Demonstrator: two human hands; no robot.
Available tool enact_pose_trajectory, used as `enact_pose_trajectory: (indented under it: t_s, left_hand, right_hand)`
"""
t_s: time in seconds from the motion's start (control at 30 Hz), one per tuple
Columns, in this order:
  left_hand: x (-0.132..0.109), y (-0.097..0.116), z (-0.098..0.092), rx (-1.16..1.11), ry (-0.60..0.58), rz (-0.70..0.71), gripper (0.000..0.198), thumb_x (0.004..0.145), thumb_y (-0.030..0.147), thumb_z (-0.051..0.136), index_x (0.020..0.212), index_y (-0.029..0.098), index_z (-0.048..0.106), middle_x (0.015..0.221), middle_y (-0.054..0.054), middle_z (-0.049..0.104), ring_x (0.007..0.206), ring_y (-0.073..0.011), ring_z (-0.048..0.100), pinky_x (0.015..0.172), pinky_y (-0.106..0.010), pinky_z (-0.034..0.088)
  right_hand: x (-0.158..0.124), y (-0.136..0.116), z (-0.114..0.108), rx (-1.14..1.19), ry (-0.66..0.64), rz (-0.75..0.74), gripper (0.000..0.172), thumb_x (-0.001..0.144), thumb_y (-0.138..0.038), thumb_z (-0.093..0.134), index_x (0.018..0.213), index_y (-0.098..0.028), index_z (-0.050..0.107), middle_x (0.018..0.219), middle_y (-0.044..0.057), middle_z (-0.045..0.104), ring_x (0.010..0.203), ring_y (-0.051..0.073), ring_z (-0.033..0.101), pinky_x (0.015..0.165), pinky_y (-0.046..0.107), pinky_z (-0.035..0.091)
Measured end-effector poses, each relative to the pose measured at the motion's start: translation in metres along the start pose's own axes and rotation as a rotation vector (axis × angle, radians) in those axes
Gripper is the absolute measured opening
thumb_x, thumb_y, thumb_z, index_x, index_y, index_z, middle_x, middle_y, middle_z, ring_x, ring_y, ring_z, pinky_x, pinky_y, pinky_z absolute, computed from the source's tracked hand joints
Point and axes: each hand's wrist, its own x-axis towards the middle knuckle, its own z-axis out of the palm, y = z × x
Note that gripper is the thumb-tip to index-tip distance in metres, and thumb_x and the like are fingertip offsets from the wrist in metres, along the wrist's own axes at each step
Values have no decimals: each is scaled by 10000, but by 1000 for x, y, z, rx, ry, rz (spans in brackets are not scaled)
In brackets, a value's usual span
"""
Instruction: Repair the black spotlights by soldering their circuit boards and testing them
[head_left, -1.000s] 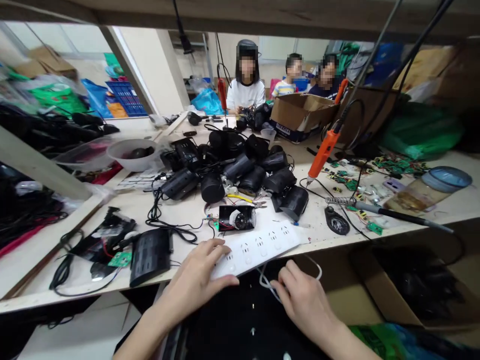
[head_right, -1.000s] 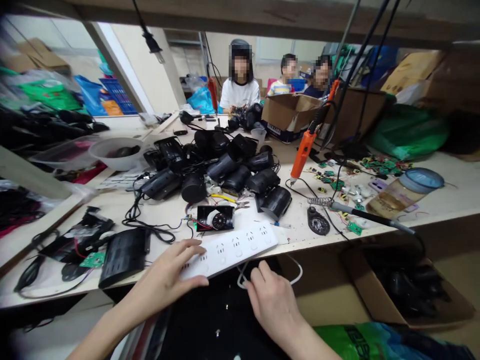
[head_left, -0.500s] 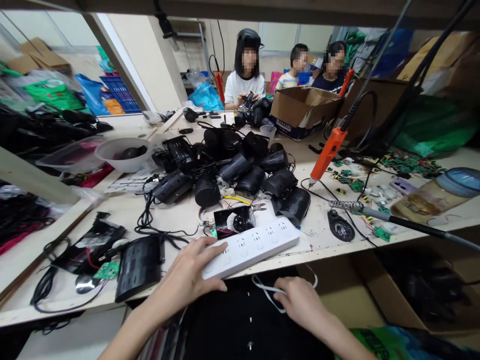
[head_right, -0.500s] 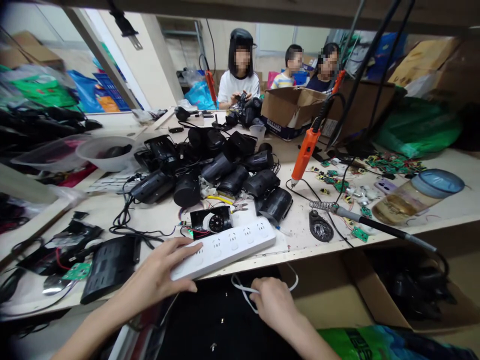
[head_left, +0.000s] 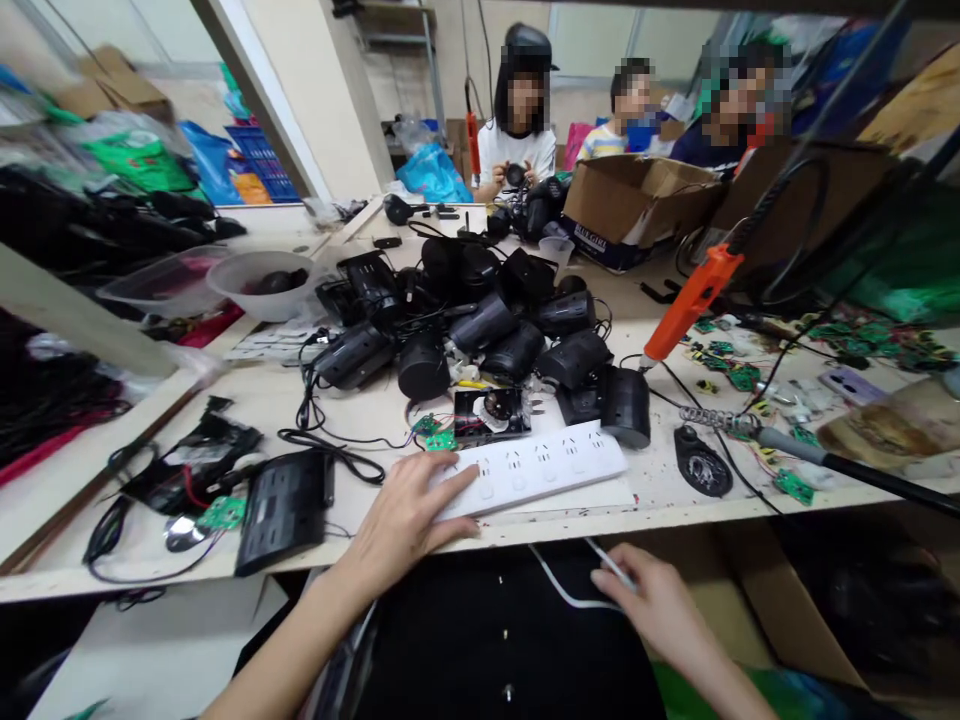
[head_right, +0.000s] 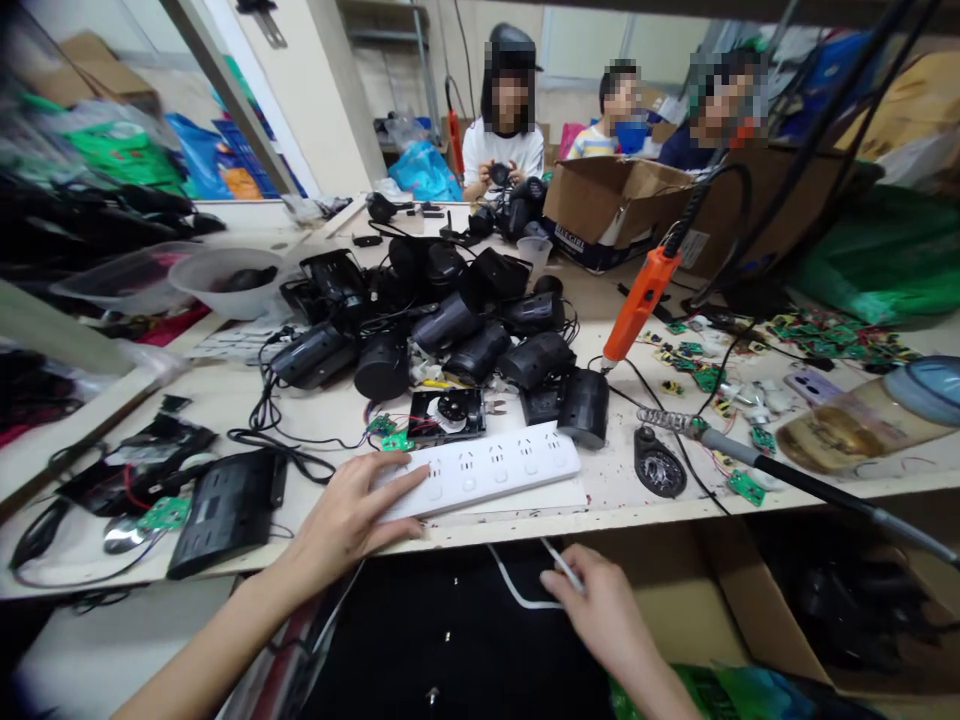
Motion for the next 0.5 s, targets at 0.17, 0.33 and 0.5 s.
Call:
enact_pose_trajectory:
  t_s: [0.17,0.33,0.5]
  left_hand:
    - [-56,22,-20,139,229,-281,394,930,344,607,1275,175,519,1124,-139,580,1028,-269,583,883,-405,500]
    - [-136,34,-12,114,279,-795,374,899,497,570,1067,163,571,956,-108,636,898,-275,649,822,-408,550]
    - [-169,31,13,-333,-43,-1186,375,847,544,503,985,230,654,970,-80,758,934,-300,714,860,-395,563]
  right_hand:
    - [1,-48,44,-209,-108,-22,214,871,-324,579,1038,-190,592,1089,121,660,947,320,679,746,333,455]
    - [6,-48,41,-243,-194,-66,185,930,-219,441,804,-205,576,893,81,699,863,292,683,679,309,394]
    - [-2,-18,26,-217,-253,-61,87,839,-257,560,834,-225,642,945,51,699,865,232,674,712,280,400]
